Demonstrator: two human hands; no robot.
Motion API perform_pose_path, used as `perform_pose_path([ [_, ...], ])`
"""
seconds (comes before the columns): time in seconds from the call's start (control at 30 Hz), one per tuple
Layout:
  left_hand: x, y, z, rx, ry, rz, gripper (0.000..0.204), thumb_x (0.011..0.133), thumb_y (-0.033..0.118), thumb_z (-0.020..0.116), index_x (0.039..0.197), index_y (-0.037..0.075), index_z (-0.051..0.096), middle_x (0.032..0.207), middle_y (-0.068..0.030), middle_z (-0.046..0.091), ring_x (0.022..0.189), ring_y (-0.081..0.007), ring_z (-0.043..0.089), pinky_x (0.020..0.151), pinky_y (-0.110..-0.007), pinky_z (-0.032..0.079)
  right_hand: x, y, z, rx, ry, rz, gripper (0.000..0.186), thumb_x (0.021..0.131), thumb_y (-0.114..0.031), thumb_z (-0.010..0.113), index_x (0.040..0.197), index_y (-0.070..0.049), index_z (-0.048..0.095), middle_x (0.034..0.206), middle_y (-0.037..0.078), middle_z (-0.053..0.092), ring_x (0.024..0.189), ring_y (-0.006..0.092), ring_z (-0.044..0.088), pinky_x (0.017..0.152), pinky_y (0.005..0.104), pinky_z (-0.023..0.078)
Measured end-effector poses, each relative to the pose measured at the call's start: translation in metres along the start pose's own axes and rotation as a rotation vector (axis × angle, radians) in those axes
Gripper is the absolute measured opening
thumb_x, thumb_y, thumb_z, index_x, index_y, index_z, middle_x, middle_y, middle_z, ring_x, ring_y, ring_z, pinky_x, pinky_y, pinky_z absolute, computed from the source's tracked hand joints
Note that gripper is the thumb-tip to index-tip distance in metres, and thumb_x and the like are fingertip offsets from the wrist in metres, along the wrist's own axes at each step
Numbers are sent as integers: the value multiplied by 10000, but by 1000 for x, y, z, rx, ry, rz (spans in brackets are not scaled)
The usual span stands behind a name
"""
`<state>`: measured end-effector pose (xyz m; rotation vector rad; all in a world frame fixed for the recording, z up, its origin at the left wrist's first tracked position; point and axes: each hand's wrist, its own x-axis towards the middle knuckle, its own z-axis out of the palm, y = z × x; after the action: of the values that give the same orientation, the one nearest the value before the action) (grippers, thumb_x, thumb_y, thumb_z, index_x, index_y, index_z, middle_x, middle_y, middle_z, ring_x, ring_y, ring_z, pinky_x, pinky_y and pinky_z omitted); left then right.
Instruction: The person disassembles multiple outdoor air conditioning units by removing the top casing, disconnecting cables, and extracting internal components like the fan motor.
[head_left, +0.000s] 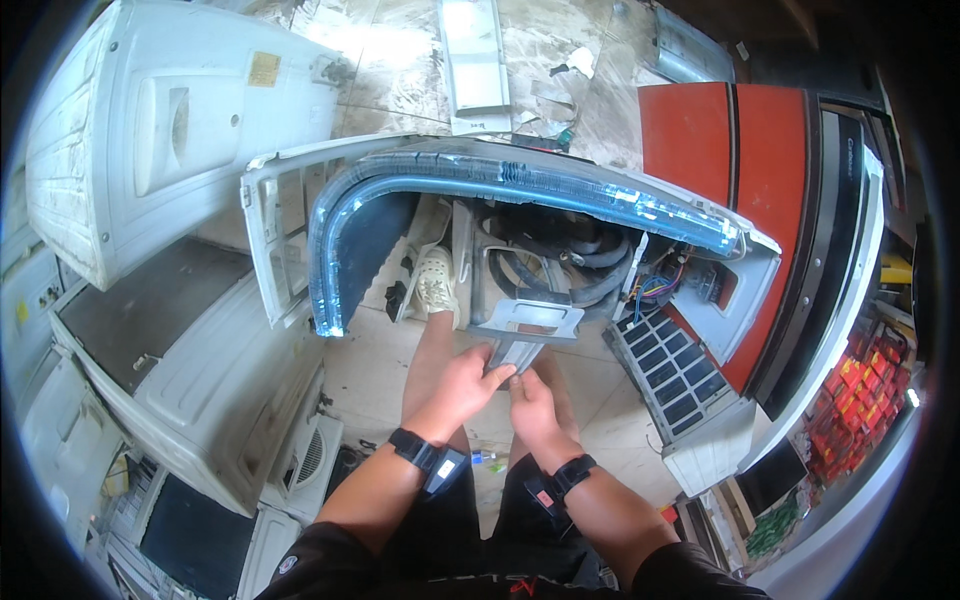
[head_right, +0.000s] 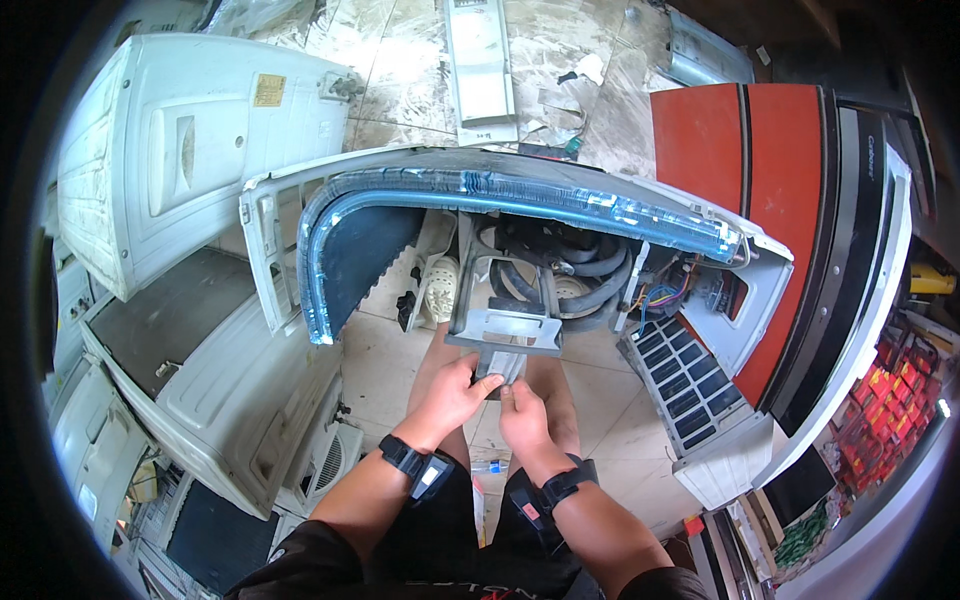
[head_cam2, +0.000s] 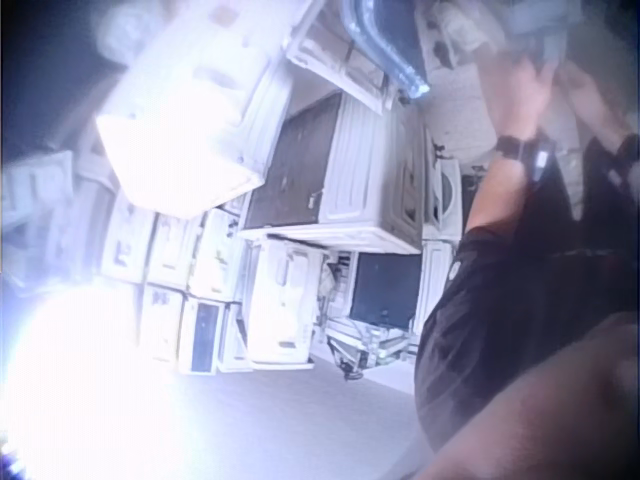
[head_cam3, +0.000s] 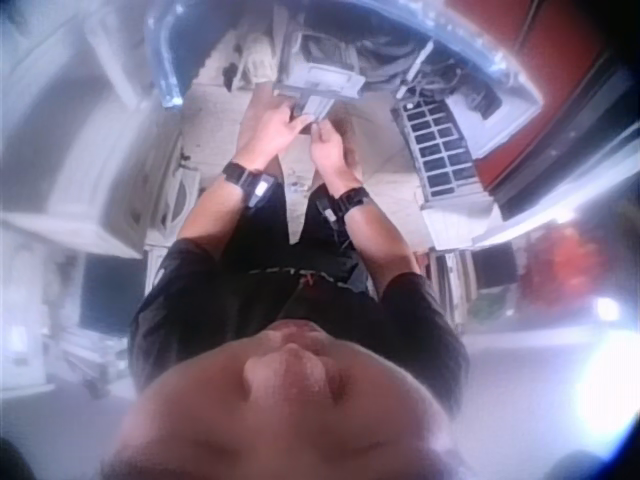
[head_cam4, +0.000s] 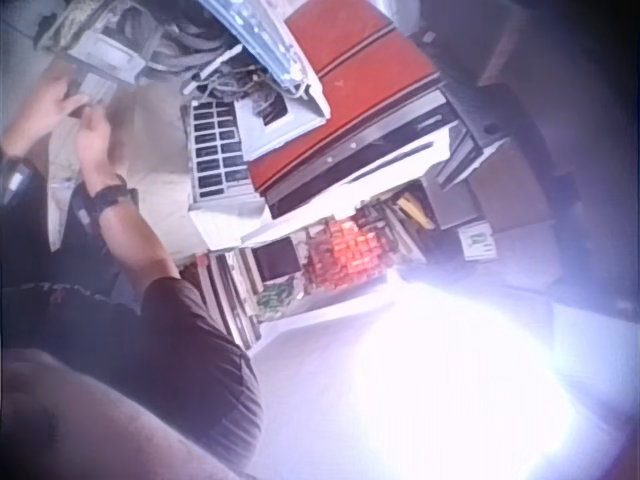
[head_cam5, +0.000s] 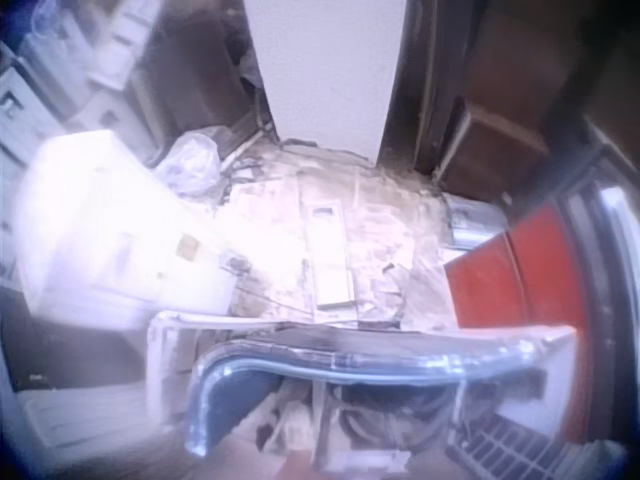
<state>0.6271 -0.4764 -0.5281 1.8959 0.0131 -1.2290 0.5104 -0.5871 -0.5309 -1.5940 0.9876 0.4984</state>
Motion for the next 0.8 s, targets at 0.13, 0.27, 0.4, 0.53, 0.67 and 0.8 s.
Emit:
perform_pose_path([
  [0.13, 3, 29, -15, 160, -3, -71, 285, 871, 245, 718, 988, -9, 666, 838, -210, 681, 802, -385, 664, 714, -399, 516, 4, -7, 1, -30, -9, -24, 160, 978, -102, 531, 1107, -25, 584, 975, 253, 651, 933, 444, 623, 784, 426, 505],
  [0.27, 17, 24, -12, 58, 114, 39, 385, 845, 350, 747, 889, -12, 624, 712, -193, 638, 649, -343, 631, 590, -380, 487, 21, -24, -2, 3, 38, -52, 155, 981, -114, 536, 1100, -25, 580, 920, 246, 652, 901, 451, 628, 768, 440, 506],
  [0.4, 38, 24, -15, 51, 151, 52, 399, 822, 343, 774, 885, -24, 631, 712, -177, 641, 630, -314, 622, 588, -363, 481, 43, -41, -9, 5, 51, -86, 136, 977, -110, 549, 1074, -19, 574, 900, 240, 648, 874, 449, 630, 731, 435, 505],
  [0.53, 45, 37, -23, 35, 145, 34, 375, 794, 293, 806, 888, -30, 639, 777, -180, 654, 666, -282, 622, 606, -349, 481, 50, -53, -19, -10, 17, -84, 112, 971, -101, 557, 1033, -9, 571, 883, 241, 642, 839, 445, 629, 694, 426, 502],
  [0.67, 49, 46, -26, -104, 116, -57, 359, 762, 217, 841, 932, -25, 636, 836, -143, 670, 716, -204, 621, 638, -326, 490, 57, -67, -27, 10, -19, -50, 101, 967, -97, 559, 1007, -4, 568, 876, 249, 633, 820, 443, 629, 683, 429, 498],
  [0.8, 55, 46, -26, -198, 160, -57, 350, 775, 186, 848, 969, -37, 660, 848, -61, 708, 756, -95, 630, 688, -265, 522, 65, -66, -26, -9, -26, -94, 100, 955, -80, 564, 1020, -5, 573, 892, 247, 643, 832, 446, 633, 688, 433, 502],
])
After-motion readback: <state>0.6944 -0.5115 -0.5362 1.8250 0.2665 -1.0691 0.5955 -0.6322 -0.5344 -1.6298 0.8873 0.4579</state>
